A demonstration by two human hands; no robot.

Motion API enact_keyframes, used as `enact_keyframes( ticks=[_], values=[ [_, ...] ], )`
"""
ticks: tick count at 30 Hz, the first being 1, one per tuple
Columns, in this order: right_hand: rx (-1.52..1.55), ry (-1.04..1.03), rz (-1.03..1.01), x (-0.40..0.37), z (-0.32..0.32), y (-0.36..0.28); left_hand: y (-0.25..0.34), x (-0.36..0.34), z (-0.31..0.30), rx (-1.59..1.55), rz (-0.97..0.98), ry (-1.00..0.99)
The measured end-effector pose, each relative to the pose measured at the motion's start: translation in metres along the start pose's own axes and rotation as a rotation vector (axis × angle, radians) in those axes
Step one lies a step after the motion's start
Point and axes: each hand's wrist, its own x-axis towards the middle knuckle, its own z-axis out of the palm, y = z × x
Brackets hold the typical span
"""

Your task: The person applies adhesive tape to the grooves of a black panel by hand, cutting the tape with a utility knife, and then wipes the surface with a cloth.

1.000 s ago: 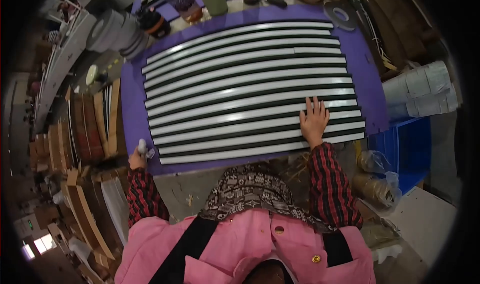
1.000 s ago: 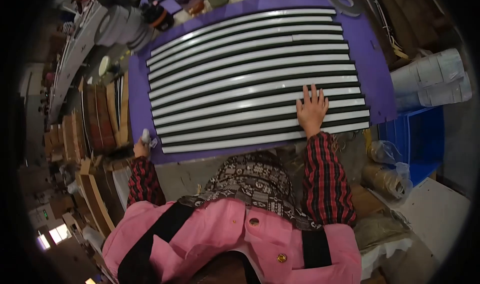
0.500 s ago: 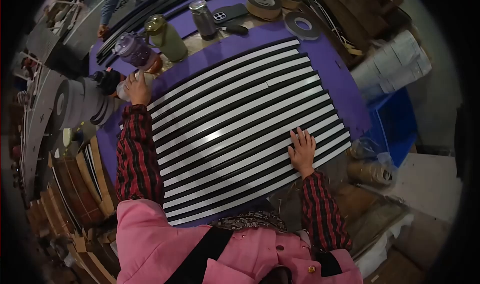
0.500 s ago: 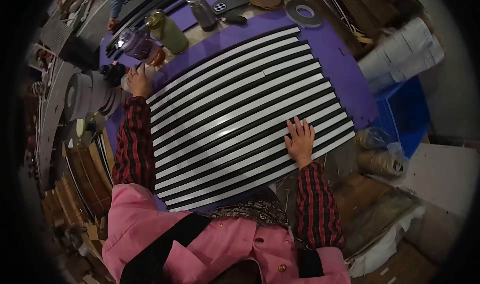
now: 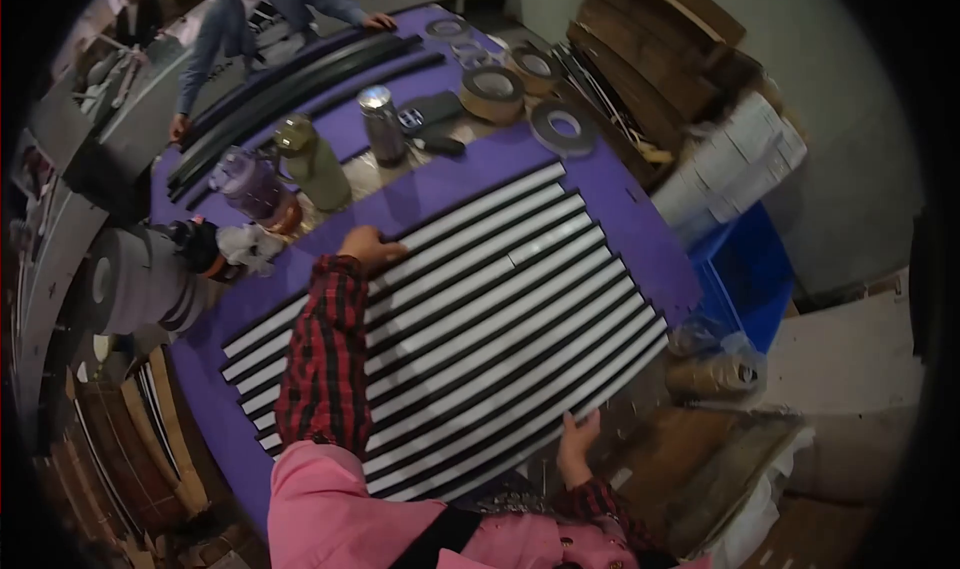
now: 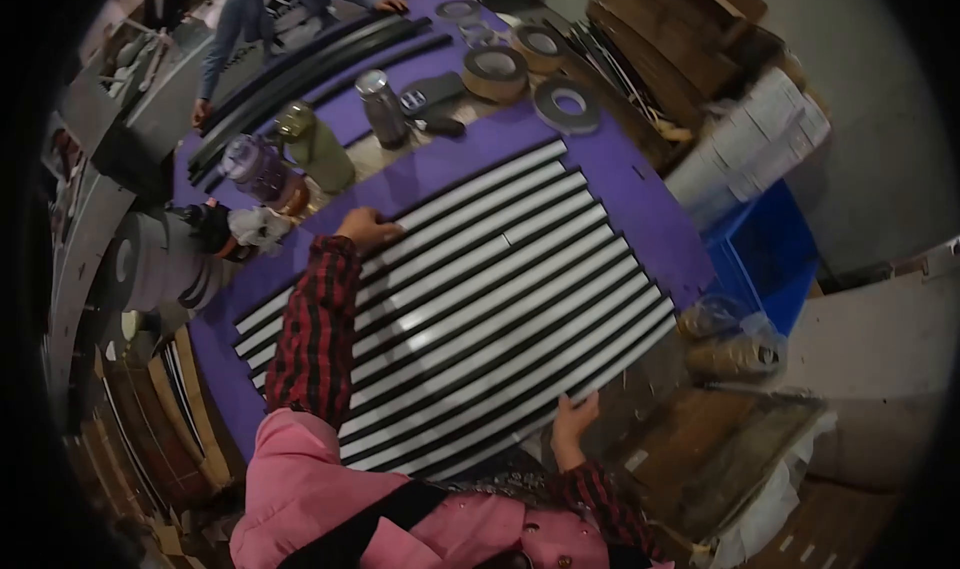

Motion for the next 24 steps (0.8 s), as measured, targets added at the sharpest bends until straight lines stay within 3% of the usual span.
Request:
enact_keyframes(
  ticks=[1,2,5,6,8,9,11,12,13,14,15,16,18,20,24],
  values=[
    [0.344,0.091,0.100,-0.001,0.006,-0.008,0.003,-0.009,-0.008,-0.074,-0.073,-0.114],
    [0.372,0.042,0.270,0.010,0.000,0.013,0.001,-0.009,0.000,-0.003,-0.067,-0.029],
    [0.498,0.064,0.658,0.018,-0.012,0.022,0.006,-0.012,-0.007,-0.012,-0.154,-0.182],
    [0.510,0.059,0.643,0.014,-0.015,0.011,0.012,-0.018,-0.012,-0.008,-0.190,-0.239],
    [0.396,-0.178,0.726,0.005,-0.017,-0.007,0.024,-0.031,-0.015,0.015,-0.151,-0.270],
    [0.411,-0.173,0.737,0.006,-0.016,0.006,0.029,-0.038,-0.007,0.004,-0.136,-0.312],
    [0.360,-0.395,0.731,0.008,-0.021,0.010,0.022,-0.028,0.031,0.031,-0.142,-0.320],
    [0.371,-0.384,0.838,0.005,-0.020,0.000,0.020,-0.029,0.047,0.032,-0.071,-0.152],
    [0.255,-0.439,0.634,-0.003,-0.019,0.006,0.018,-0.029,0.061,0.034,0.001,0.017],
    [0.142,-0.491,0.423,-0.009,-0.016,0.010,0.018,-0.034,0.062,0.059,0.003,0.061],
    [0.334,-0.469,0.755,-0.009,-0.016,-0.023,0.022,-0.041,0.062,0.064,0.002,0.064],
    [0.339,-0.473,0.746,-0.010,-0.013,-0.023,0.028,-0.046,0.062,0.132,0.016,0.143],
    [0.657,-0.482,0.783,-0.016,-0.005,-0.019,0.037,-0.059,0.065,0.205,0.026,0.218],
    [0.632,-0.478,0.811,-0.020,0.001,-0.022,0.045,-0.073,0.070,0.275,0.076,0.362],
    [0.462,-0.419,0.865,-0.010,0.013,-0.008,0.078,-0.128,0.076,0.260,0.104,0.293]
  ],
)
